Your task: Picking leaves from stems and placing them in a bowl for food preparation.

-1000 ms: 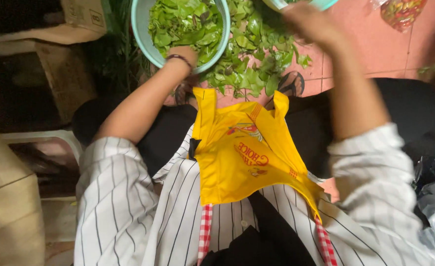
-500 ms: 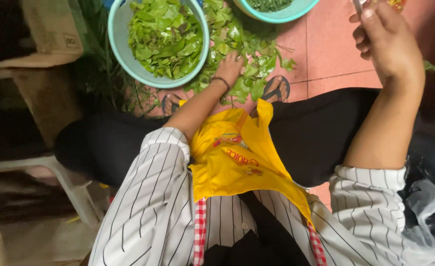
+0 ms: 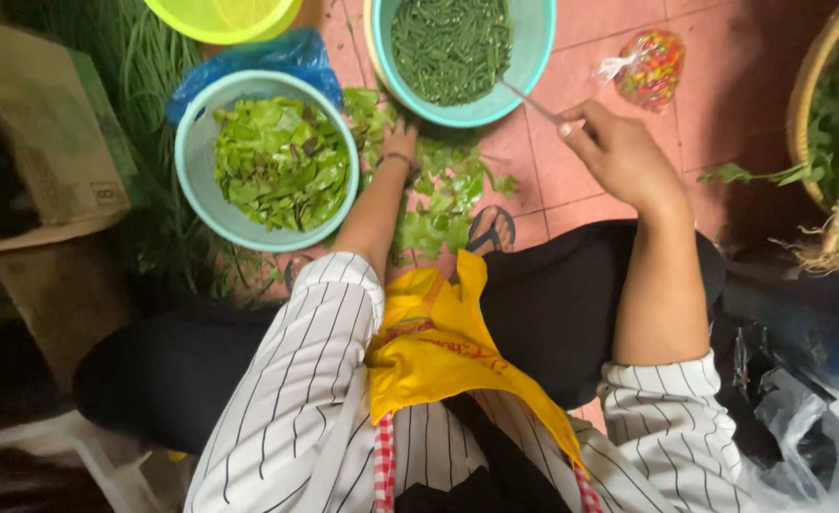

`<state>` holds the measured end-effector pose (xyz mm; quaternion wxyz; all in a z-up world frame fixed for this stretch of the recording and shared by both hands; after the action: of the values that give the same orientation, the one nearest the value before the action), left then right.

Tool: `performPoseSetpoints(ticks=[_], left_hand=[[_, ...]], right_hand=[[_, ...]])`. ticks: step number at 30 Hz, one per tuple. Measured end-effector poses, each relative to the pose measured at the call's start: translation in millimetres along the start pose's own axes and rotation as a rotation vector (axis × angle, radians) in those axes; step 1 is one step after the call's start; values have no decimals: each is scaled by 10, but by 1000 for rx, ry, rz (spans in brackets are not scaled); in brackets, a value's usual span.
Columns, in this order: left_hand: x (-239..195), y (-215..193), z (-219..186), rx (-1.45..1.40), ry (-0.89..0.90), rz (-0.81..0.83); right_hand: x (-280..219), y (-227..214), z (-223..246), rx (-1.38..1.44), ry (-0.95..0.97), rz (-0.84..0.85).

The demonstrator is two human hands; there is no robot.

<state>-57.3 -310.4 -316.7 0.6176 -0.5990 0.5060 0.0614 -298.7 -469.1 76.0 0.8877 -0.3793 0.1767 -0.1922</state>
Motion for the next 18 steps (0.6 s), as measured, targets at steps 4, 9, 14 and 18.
performPoseSetpoints(ticks=[4, 9, 14, 18], left_hand=[[110, 448, 109, 62, 101, -168], [116, 746, 100, -129, 220, -299], [-396, 395, 34, -438, 453, -526], [-735, -10, -9, -587, 611, -707]], right_hand=[[59, 24, -9, -5, 0, 4], [100, 50, 58, -41, 47, 43], [152, 224, 62, -111, -15, 84], [184, 353, 257, -97, 8, 114]])
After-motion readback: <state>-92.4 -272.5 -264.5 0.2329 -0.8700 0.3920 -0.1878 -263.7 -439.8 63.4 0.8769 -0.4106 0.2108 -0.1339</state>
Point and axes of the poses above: each hand's wrist, its own x-axis towards the middle knuckle, its own y-axis out of the palm, z = x × y, the point moved 6 cm from there along x, towards the middle knuckle, and after that the axes turned 4 degrees about -y, right-handed, at the moved point
